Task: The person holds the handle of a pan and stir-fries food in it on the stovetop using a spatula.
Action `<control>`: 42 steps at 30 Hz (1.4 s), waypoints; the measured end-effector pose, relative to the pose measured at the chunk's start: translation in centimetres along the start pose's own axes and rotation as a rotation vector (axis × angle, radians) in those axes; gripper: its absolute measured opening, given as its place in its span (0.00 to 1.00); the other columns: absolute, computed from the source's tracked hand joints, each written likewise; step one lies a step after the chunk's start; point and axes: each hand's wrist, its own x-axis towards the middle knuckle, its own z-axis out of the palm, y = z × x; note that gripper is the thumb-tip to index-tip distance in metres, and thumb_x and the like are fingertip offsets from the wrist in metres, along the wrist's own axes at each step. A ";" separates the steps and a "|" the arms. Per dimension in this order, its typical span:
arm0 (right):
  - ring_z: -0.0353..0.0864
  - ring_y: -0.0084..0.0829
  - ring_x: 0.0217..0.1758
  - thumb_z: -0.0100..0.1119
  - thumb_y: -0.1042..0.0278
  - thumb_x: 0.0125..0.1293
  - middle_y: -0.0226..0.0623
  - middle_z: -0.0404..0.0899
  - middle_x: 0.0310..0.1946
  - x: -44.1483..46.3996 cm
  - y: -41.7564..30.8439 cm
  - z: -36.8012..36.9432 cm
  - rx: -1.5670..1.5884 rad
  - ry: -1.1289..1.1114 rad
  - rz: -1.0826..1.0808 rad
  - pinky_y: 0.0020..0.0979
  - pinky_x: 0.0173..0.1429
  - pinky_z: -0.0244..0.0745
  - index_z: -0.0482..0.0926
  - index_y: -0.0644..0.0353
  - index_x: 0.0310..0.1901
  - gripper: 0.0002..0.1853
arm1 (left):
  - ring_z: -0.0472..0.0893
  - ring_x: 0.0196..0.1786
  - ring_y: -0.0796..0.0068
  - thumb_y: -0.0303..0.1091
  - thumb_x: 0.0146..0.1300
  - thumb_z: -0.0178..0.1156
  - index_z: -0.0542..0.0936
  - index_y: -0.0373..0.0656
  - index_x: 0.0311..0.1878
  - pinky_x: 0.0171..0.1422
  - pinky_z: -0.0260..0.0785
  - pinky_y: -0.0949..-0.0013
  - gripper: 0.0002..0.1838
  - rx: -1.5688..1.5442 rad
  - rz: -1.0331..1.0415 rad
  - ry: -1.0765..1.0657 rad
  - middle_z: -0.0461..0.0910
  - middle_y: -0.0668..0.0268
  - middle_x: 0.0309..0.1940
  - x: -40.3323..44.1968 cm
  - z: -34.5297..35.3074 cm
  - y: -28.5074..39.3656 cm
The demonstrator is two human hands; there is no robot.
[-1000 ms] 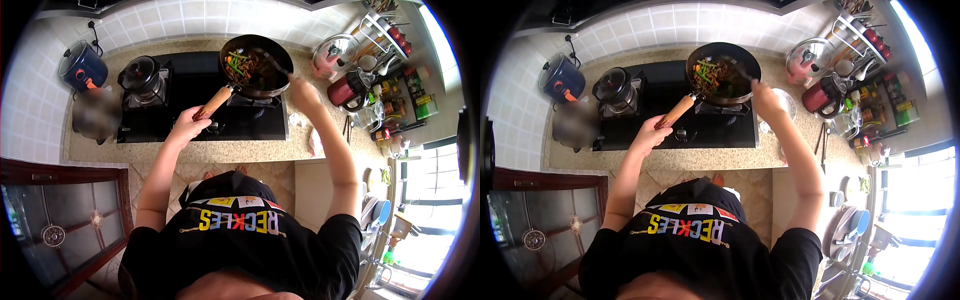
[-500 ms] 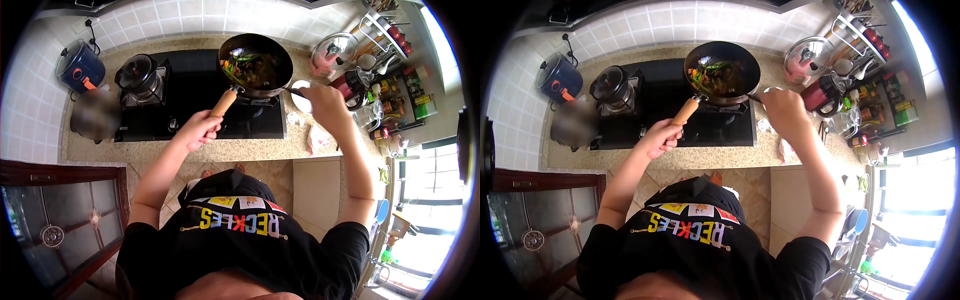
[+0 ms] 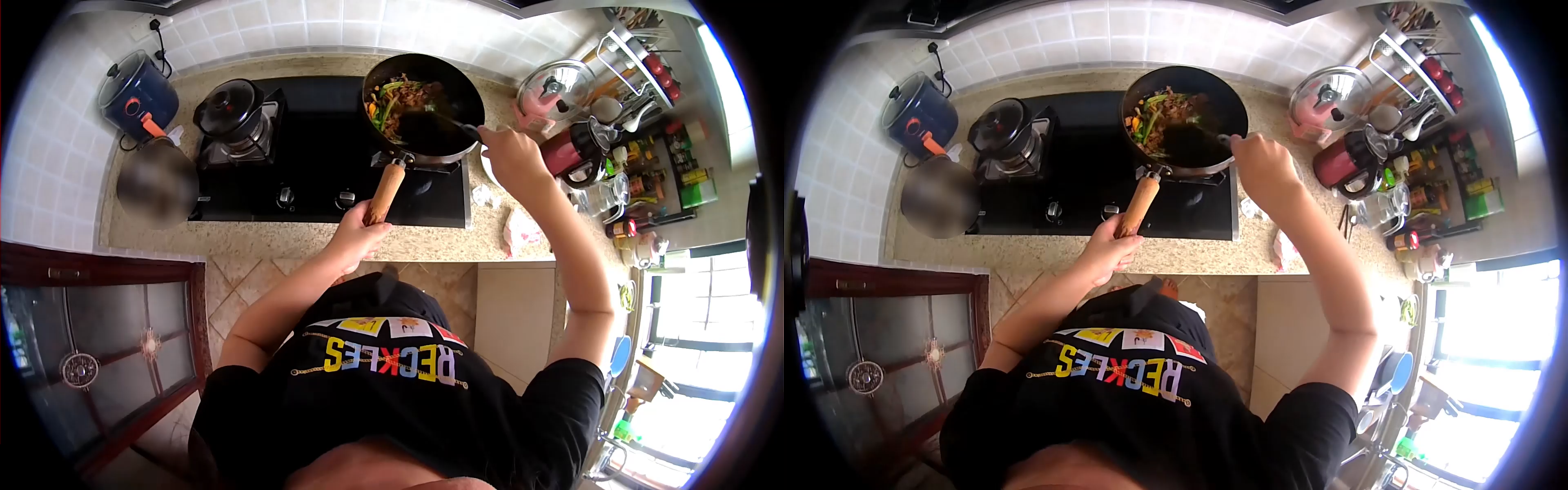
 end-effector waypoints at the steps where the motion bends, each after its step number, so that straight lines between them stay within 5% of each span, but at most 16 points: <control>1: 0.82 0.44 0.35 0.55 0.69 0.59 0.45 0.80 0.29 0.5 -0.3 0.6 0.000 0.005 0.074 0.43 0.38 0.77 0.78 0.58 0.36 0.06 | 0.58 0.16 0.89 0.24 0.61 0.57 0.66 0.45 0.42 0.16 0.46 0.81 0.11 -0.009 0.013 -0.010 0.62 0.75 0.23 -0.1 -0.1 -0.2; 7: 0.80 0.47 0.36 0.57 0.67 0.57 0.45 0.79 0.28 -1.4 -0.3 -6.3 0.324 -0.117 -0.046 0.43 0.42 0.75 0.78 0.59 0.32 0.06 | 0.58 0.15 0.91 0.24 0.61 0.57 0.66 0.44 0.42 0.16 0.46 0.82 0.11 -0.026 0.025 -0.030 0.62 0.75 0.22 -0.4 -1.0 -0.3; 10: 0.83 0.40 0.32 0.56 0.72 0.55 0.43 0.79 0.27 -1.1 -4.2 -1.3 -0.024 -0.084 -0.115 0.37 0.35 0.78 0.76 0.60 0.33 0.04 | 0.58 0.15 0.91 0.24 0.61 0.57 0.66 0.44 0.42 0.16 0.47 0.82 0.11 -0.023 0.016 -0.028 0.62 0.75 0.22 -0.5 -1.0 -0.3; 13: 0.83 0.40 0.30 0.55 0.72 0.55 0.42 0.78 0.27 1.3 -4.2 1.4 -0.203 0.046 0.016 0.34 0.32 0.79 0.76 0.59 0.33 0.04 | 0.60 0.16 0.90 0.24 0.61 0.56 0.66 0.41 0.46 0.16 0.49 0.82 0.12 -0.002 0.009 -0.031 0.63 0.74 0.22 -0.1 -1.1 0.0; 15: 0.82 0.40 0.32 0.55 0.70 0.57 0.43 0.79 0.28 2.9 -0.2 0.5 -0.053 -0.068 0.074 0.36 0.34 0.79 0.76 0.60 0.33 0.04 | 0.62 0.16 0.89 0.24 0.61 0.56 0.66 0.38 0.50 0.16 0.51 0.81 0.15 0.003 0.006 -0.021 0.64 0.73 0.21 0.0 -1.3 0.1; 16: 0.82 0.43 0.35 0.55 0.67 0.60 0.44 0.80 0.29 2.9 1.7 0.1 0.019 0.088 -0.003 0.39 0.38 0.78 0.78 0.61 0.31 0.07 | 0.62 0.17 0.89 0.23 0.61 0.56 0.66 0.39 0.50 0.15 0.51 0.81 0.15 -0.006 0.003 -0.030 0.64 0.73 0.22 0.1 -1.5 0.0; 17: 0.81 0.47 0.38 0.56 0.63 0.60 0.45 0.81 0.31 2.7 2.0 -3.1 0.216 0.014 0.098 0.43 0.41 0.76 0.80 0.62 0.32 0.11 | 0.62 0.17 0.88 0.23 0.60 0.56 0.66 0.39 0.50 0.15 0.51 0.81 0.15 -0.015 0.000 -0.039 0.64 0.72 0.22 0.2 -1.6 0.0; 22: 0.81 0.49 0.40 0.54 0.62 0.60 0.55 0.80 0.35 2.8 2.8 -7.1 0.013 -0.061 0.343 0.44 0.46 0.74 0.79 0.69 0.36 0.15 | 0.59 0.16 0.90 0.24 0.61 0.56 0.66 0.44 0.41 0.16 0.47 0.81 0.10 -0.009 -0.002 -0.032 0.63 0.74 0.23 -0.2 -0.9 0.8; 25: 0.83 0.44 0.34 0.54 0.60 0.61 0.53 0.81 0.28 6.2 8.7 2.0 -0.184 -0.012 0.378 0.41 0.43 0.76 0.77 0.75 0.33 0.19 | 0.59 0.16 0.90 0.24 0.61 0.57 0.65 0.44 0.42 0.16 0.47 0.81 0.11 0.021 -0.011 -0.038 0.63 0.74 0.23 -0.1 -1.2 1.4; 26: 0.81 0.39 0.24 0.56 0.56 0.62 0.47 0.79 0.20 8.5 14.1 6.2 0.148 -0.304 0.271 0.38 0.38 0.76 0.75 0.79 0.32 0.24 | 0.60 0.16 0.89 0.24 0.60 0.57 0.65 0.42 0.45 0.16 0.49 0.81 0.13 0.025 -0.026 -0.059 0.64 0.73 0.23 0.1 -1.7 1.4; 29: 0.76 0.32 0.17 0.57 0.53 0.61 0.41 0.75 0.13 9.4 9.1 5.8 0.345 -0.382 0.550 0.36 0.32 0.73 0.78 0.74 0.30 0.24 | 0.62 0.17 0.88 0.24 0.59 0.56 0.65 0.40 0.48 0.15 0.52 0.81 0.15 0.032 -0.047 -0.081 0.65 0.72 0.23 0.3 -2.0 1.2; 31: 0.78 0.48 0.25 0.60 0.48 0.57 0.50 0.76 0.18 7.3 6.1 4.6 0.412 -0.225 0.331 0.43 0.43 0.75 0.80 0.68 0.26 0.24 | 0.62 0.16 0.87 0.24 0.59 0.56 0.65 0.40 0.48 0.15 0.52 0.81 0.15 0.048 -0.064 -0.093 0.65 0.71 0.23 0.4 -2.0 1.3; 32: 0.78 0.51 0.28 0.60 0.52 0.55 0.54 0.75 0.20 6.2 3.9 2.9 0.401 -0.138 0.233 0.42 0.38 0.74 0.81 0.68 0.26 0.21 | 0.62 0.16 0.87 0.25 0.60 0.56 0.64 0.41 0.47 0.15 0.52 0.81 0.14 0.040 -0.057 -0.092 0.65 0.71 0.23 0.3 -1.9 1.3; 35: 0.79 0.50 0.33 0.59 0.58 0.55 0.52 0.79 0.27 3.8 0.6 0.6 0.277 -0.010 0.165 0.46 0.40 0.74 0.80 0.65 0.28 0.15 | 0.62 0.16 0.87 0.25 0.60 0.56 0.64 0.41 0.46 0.15 0.51 0.80 0.14 0.028 -0.051 -0.084 0.65 0.71 0.24 -0.1 -1.6 1.4; 42: 0.80 0.47 0.32 0.58 0.62 0.55 0.45 0.79 0.25 -0.7 -2.0 -6.8 0.112 -0.006 0.098 0.42 0.38 0.76 0.79 0.59 0.27 0.09 | 0.62 0.17 0.88 0.25 0.61 0.56 0.65 0.40 0.48 0.16 0.51 0.81 0.14 0.022 -0.046 -0.056 0.65 0.71 0.24 0.1 -1.2 1.7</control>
